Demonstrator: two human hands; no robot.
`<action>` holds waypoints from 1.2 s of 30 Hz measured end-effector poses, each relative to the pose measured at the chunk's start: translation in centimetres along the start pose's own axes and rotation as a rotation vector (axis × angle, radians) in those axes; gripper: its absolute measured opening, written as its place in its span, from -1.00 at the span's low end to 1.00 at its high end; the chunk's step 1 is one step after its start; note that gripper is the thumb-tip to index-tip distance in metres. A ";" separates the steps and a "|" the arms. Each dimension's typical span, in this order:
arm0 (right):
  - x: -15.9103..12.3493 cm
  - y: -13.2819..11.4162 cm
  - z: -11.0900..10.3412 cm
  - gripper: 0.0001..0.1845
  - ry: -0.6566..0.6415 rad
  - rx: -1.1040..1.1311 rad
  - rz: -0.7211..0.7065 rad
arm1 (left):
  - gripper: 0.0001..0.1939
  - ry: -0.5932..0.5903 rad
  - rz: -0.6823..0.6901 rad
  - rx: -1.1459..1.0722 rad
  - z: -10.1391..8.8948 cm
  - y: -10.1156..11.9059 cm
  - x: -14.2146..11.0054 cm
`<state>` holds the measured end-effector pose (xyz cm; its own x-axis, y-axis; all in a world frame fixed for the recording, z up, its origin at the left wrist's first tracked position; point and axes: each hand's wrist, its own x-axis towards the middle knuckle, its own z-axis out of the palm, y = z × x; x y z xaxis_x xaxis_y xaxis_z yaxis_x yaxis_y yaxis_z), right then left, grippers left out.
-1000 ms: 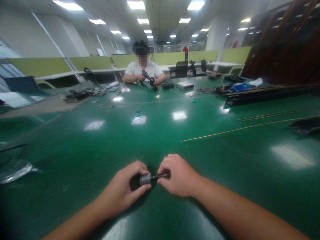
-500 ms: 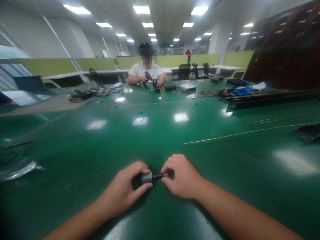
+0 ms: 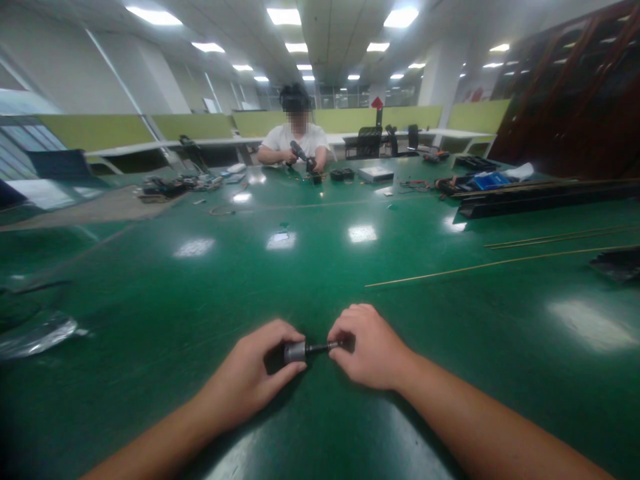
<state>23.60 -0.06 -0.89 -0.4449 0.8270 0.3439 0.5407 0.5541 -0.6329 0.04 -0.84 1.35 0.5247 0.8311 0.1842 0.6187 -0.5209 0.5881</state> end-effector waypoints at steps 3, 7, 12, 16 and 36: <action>0.0 0.1 -0.2 -0.91 0.004 -0.010 0.009 | -0.84 0.004 0.000 -0.001 0.1 -0.1 0.0; 0.1 0.2 -0.4 -0.91 -0.015 -0.017 0.017 | -0.83 0.005 -0.008 0.006 0.1 -0.3 0.0; 0.2 0.3 -0.6 -0.90 -0.044 -0.012 0.031 | -0.84 0.000 0.006 0.000 0.1 -0.3 -0.1; 0.2 0.4 -0.9 -0.91 -0.035 -0.061 0.078 | -0.85 0.004 0.015 -0.005 0.0 -0.3 -0.2; -0.1 -0.7 0.8 -0.83 -0.076 -0.004 -0.035 | -0.83 -0.013 0.042 -0.017 1.1 0.1 0.1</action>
<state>22.63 -0.60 -1.04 -0.5163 0.7977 0.3117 0.5267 0.5827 -0.6189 0.82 -1.03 0.57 0.5574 0.8061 0.1989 0.5861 -0.5517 0.5934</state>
